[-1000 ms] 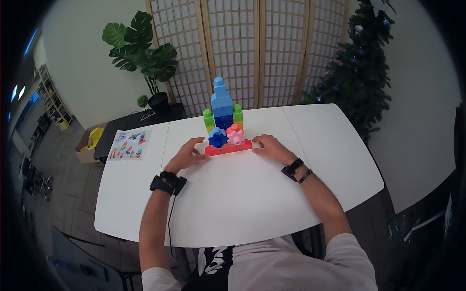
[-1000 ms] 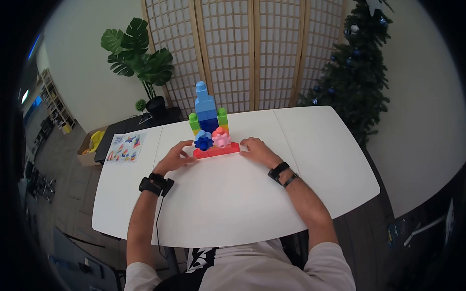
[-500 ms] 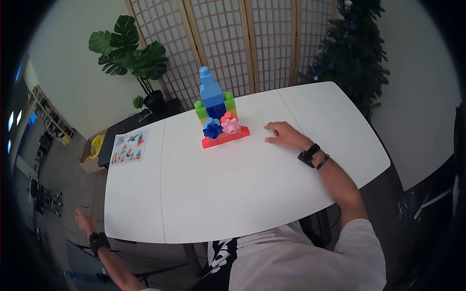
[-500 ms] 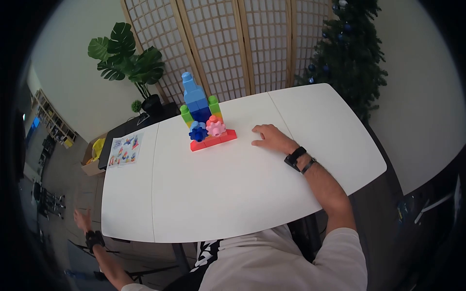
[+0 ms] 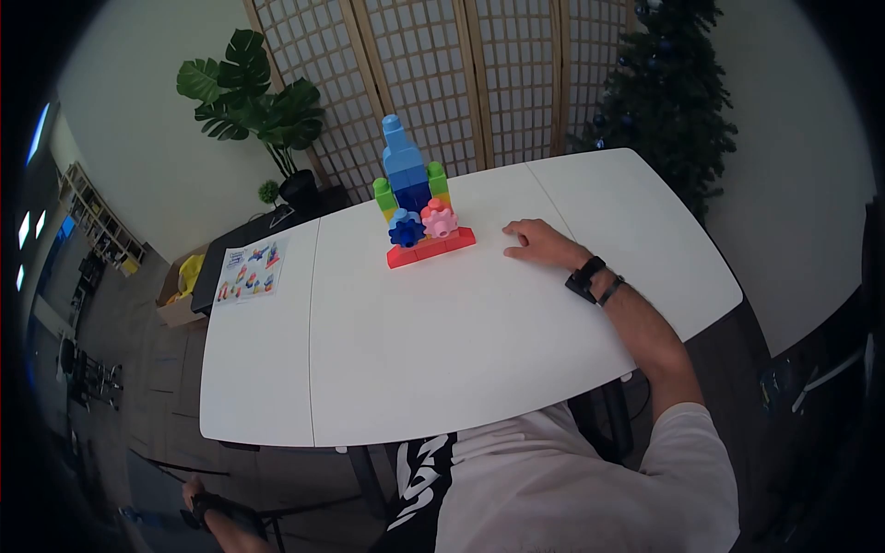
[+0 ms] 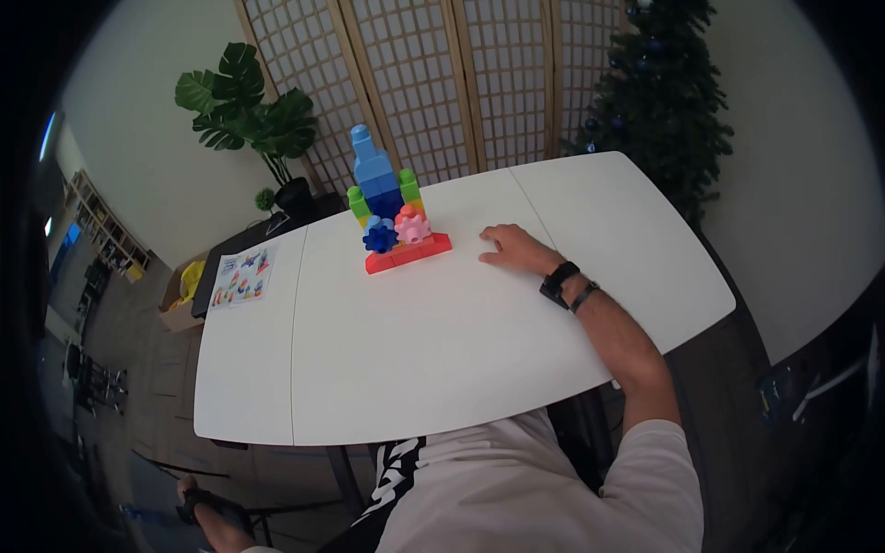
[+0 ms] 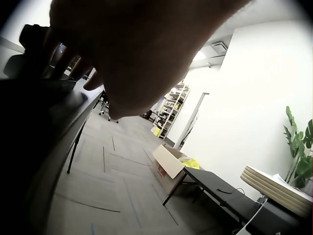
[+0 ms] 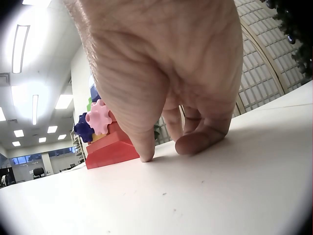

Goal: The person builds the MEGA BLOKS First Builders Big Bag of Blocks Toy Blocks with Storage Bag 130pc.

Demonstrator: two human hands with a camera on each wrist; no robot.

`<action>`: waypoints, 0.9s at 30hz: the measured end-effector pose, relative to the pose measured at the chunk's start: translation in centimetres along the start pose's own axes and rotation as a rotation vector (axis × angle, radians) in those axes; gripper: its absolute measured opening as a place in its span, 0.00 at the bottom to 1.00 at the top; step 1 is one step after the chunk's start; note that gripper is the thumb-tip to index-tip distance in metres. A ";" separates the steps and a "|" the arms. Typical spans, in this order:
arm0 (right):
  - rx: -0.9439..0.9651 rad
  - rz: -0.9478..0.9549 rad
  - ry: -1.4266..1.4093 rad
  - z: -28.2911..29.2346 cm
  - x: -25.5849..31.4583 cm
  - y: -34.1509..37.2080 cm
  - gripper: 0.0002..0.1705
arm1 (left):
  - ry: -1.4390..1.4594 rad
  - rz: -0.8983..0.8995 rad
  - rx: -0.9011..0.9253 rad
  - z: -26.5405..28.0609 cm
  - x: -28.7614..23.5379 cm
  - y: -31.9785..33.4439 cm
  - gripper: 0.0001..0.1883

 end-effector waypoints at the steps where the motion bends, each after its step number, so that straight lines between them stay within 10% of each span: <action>1: -0.008 0.007 0.009 -0.1 -0.1 0.0 0.33 | 0.004 -0.002 -0.001 0.5 -0.1 0.7 0.40; 6: 0.007 -0.008 -0.009 0.0 0.0 0.2 0.33 | -0.094 0.070 -0.335 4.0 0.5 3.8 0.20; 27: 0.009 0.019 -0.005 -0.1 -0.1 0.3 0.34 | -0.034 0.033 -0.442 6.1 5.1 1.1 0.18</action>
Point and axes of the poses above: each hand's wrist, its own y-axis away from the middle knuckle, its own z-axis out of the back of the hand, x = y × z, the point moved 4 cm from there along -y, towards the middle knuckle, and after that the axes turned 4 degrees about -z, right-handed, at the moved point
